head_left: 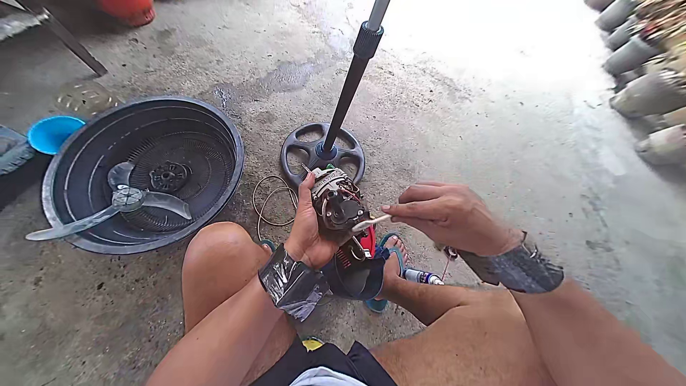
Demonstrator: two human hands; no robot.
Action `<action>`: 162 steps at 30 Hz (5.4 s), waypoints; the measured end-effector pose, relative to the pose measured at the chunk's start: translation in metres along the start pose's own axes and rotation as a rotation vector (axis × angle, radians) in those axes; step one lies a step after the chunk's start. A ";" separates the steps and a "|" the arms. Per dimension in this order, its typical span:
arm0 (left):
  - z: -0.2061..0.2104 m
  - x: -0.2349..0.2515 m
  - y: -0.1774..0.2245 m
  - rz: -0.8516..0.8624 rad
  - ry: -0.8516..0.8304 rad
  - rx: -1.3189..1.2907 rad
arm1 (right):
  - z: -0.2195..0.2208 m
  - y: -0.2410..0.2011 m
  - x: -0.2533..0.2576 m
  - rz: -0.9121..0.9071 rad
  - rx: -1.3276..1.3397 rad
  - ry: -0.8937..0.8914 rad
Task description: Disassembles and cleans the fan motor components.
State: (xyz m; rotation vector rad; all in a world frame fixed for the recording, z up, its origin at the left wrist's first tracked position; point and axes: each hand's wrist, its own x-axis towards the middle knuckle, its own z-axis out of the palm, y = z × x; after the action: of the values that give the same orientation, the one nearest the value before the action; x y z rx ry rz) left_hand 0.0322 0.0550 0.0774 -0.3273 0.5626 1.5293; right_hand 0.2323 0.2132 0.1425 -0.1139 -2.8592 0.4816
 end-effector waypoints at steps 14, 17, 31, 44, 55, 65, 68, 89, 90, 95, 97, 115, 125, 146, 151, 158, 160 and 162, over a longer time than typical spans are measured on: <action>0.001 -0.006 0.004 -0.060 0.055 -0.066 | 0.010 -0.006 0.023 -0.115 0.038 0.022; 0.001 -0.011 0.005 -0.100 0.045 -0.097 | -0.015 0.024 0.005 0.005 0.143 0.071; -0.002 -0.010 -0.001 -0.062 0.104 -0.198 | 0.000 0.016 0.001 0.056 0.019 -0.060; -0.002 -0.011 0.000 -0.041 0.092 -0.099 | -0.021 0.017 -0.011 0.116 -0.062 -0.054; -0.003 -0.014 -0.003 -0.007 0.108 -0.003 | -0.019 0.025 -0.023 0.255 0.072 -0.054; -0.001 -0.014 -0.019 0.190 0.024 0.346 | 0.028 -0.033 0.004 0.593 0.692 0.079; -0.002 -0.014 -0.026 0.256 -0.006 0.472 | 0.053 -0.039 0.006 0.651 0.690 0.125; -0.010 -0.035 0.016 0.777 -0.235 1.130 | 0.065 -0.034 -0.027 0.878 1.498 0.642; -0.009 -0.036 0.025 0.829 -0.196 1.113 | 0.064 -0.030 -0.030 0.883 1.531 0.641; -0.010 -0.041 0.063 0.981 -0.027 1.102 | 0.056 -0.031 -0.041 0.800 1.662 0.629; -0.019 -0.040 0.069 0.948 -0.051 1.180 | 0.052 -0.036 -0.046 0.771 1.656 0.635; -0.012 -0.031 0.055 0.238 -0.256 0.401 | 0.054 -0.041 -0.056 0.713 1.643 0.517; -0.017 -0.009 0.014 0.159 -0.254 0.868 | 0.046 -0.035 -0.007 0.792 1.659 -0.019; -0.024 -0.018 -0.004 0.183 0.033 0.147 | -0.003 0.002 -0.037 0.175 0.248 0.027; -0.023 -0.017 -0.009 0.229 0.034 0.180 | 0.013 -0.022 -0.024 0.179 -0.026 0.018; -0.023 -0.021 -0.008 0.321 -0.013 0.206 | -0.001 -0.017 -0.026 0.134 0.045 0.074; -0.022 -0.023 -0.012 0.337 -0.001 0.235 | 0.002 -0.015 -0.021 0.112 0.024 0.012; -0.023 -0.023 -0.011 0.353 -0.023 0.257 | -0.004 -0.003 -0.024 0.130 0.031 -0.059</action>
State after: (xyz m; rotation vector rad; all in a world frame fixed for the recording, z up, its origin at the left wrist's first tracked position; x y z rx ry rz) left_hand 0.0415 0.0229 0.0694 -0.0111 0.8213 1.7707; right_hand 0.2569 0.2088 0.1418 -0.2861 -2.9129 0.5632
